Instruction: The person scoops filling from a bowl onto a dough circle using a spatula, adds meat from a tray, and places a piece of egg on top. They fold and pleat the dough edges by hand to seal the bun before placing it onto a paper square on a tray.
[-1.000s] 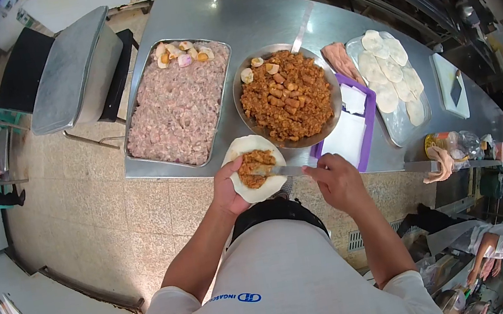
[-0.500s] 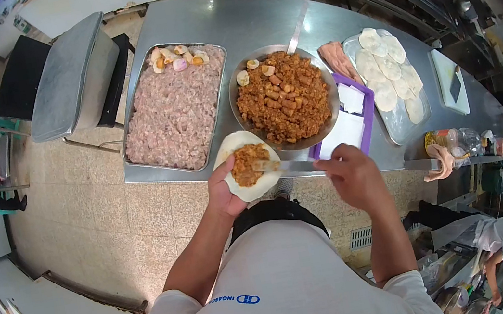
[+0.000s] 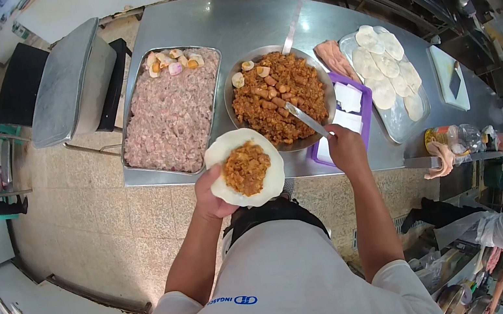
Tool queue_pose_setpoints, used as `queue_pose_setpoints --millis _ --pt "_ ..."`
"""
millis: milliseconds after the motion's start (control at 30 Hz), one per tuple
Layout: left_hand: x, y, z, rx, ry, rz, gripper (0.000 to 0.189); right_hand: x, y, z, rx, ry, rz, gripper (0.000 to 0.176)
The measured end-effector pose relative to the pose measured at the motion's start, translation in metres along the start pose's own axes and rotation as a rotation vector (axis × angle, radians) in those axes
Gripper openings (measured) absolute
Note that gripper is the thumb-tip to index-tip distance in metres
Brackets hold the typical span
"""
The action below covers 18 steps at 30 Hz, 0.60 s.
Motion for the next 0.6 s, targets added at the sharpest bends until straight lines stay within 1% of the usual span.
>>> queue_pose_setpoints --millis 33,67,133,167,233,267,333,400,433,533,600 --pt "-0.001 0.003 -0.008 -0.104 0.136 -0.065 0.09 0.002 0.001 0.004 -0.002 0.002 -0.003 0.019" --pt "0.001 0.003 -0.013 -0.101 0.137 -0.063 0.09 0.004 0.003 0.007 0.012 0.025 0.003 0.019" --pt "0.003 0.001 -0.004 0.021 0.051 -0.025 0.09 0.006 0.005 0.013 0.025 0.047 0.016 0.019" --pt "0.004 -0.001 0.0 0.02 0.053 -0.03 0.09 0.007 0.005 0.015 0.012 0.066 0.007 0.019" --pt "0.003 -0.003 0.007 0.094 0.011 0.032 0.089 0.006 0.004 0.02 -0.002 0.088 -0.003 0.02" --pt "0.001 -0.001 0.006 0.095 0.012 0.033 0.089 0.006 0.004 0.022 -0.007 0.101 -0.017 0.019" --pt "-0.003 0.004 0.001 0.0 0.11 0.015 0.086 0.016 0.005 0.011 -0.012 0.115 -0.039 0.018" --pt "-0.004 0.003 -0.001 -0.025 0.116 0.038 0.084 0.02 0.002 -0.005 0.116 0.015 0.028 0.017" --pt "-0.003 0.001 -0.002 -0.051 0.119 0.05 0.082 0.02 0.002 -0.004 0.119 0.016 0.029 0.017" --pt "-0.002 0.0 -0.003 -0.044 0.053 0.048 0.078 0.013 0.005 0.007 0.081 0.033 -0.006 0.016" --pt "0.001 0.0 -0.004 -0.043 0.04 0.04 0.077 0.015 0.01 0.025 -0.02 0.164 -0.07 0.015"
Point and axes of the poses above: each hand's wrist, its own y-axis towards the middle knuckle, its own z-axis out of the palm, x = y × z, the point moved 2 cm from there along y, towards the middle knuckle, and after that the axes turned 11 degrees about -x, right-handed, at the moved point
